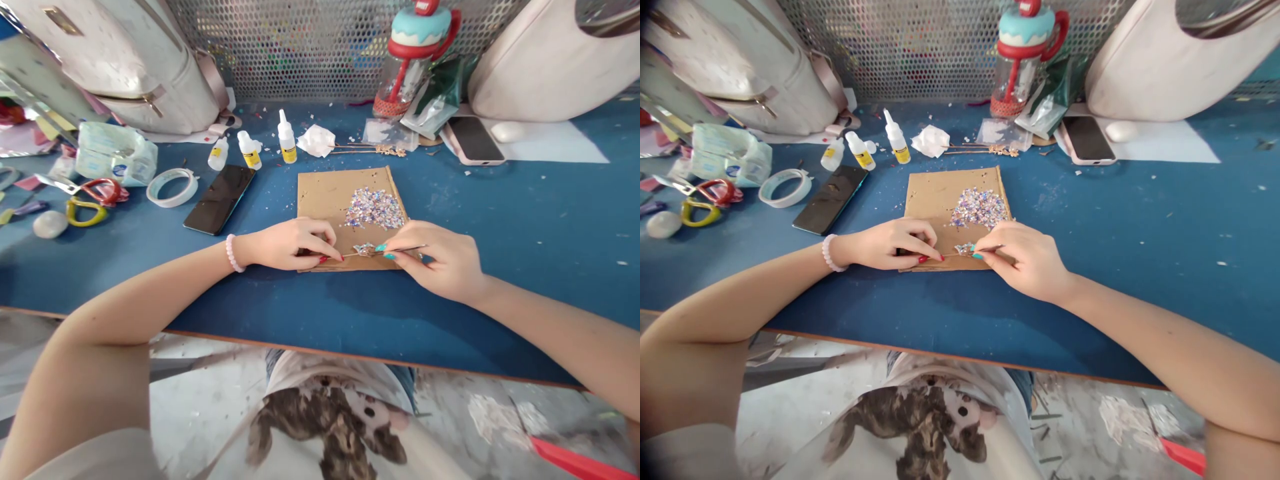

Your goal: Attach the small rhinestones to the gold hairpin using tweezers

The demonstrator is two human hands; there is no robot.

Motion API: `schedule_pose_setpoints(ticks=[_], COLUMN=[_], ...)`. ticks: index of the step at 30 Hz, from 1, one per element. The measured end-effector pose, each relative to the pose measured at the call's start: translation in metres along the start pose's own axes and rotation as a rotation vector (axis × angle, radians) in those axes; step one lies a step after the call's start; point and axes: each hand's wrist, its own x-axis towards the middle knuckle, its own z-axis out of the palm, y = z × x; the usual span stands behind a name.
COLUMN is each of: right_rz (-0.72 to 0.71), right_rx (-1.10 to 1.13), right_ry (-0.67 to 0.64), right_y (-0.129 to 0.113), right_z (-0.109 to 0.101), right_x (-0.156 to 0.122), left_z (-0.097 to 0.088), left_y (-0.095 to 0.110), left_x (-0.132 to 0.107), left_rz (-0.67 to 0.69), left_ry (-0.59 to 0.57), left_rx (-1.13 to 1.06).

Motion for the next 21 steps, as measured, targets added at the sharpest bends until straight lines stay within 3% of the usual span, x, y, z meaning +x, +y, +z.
schedule_pose_setpoints(ticks=[21], right_rz=[-0.068], right_rx=[-0.030], right_ry=[-0.012], right_y=[-0.0014], right_z=[-0.0021], right_x=[0.0030], left_z=[-0.0010], left_y=[0.0001], left_x=[0.0009], left_rz=[-0.010], left_ry=[-0.006], left_rx=[-0.021])
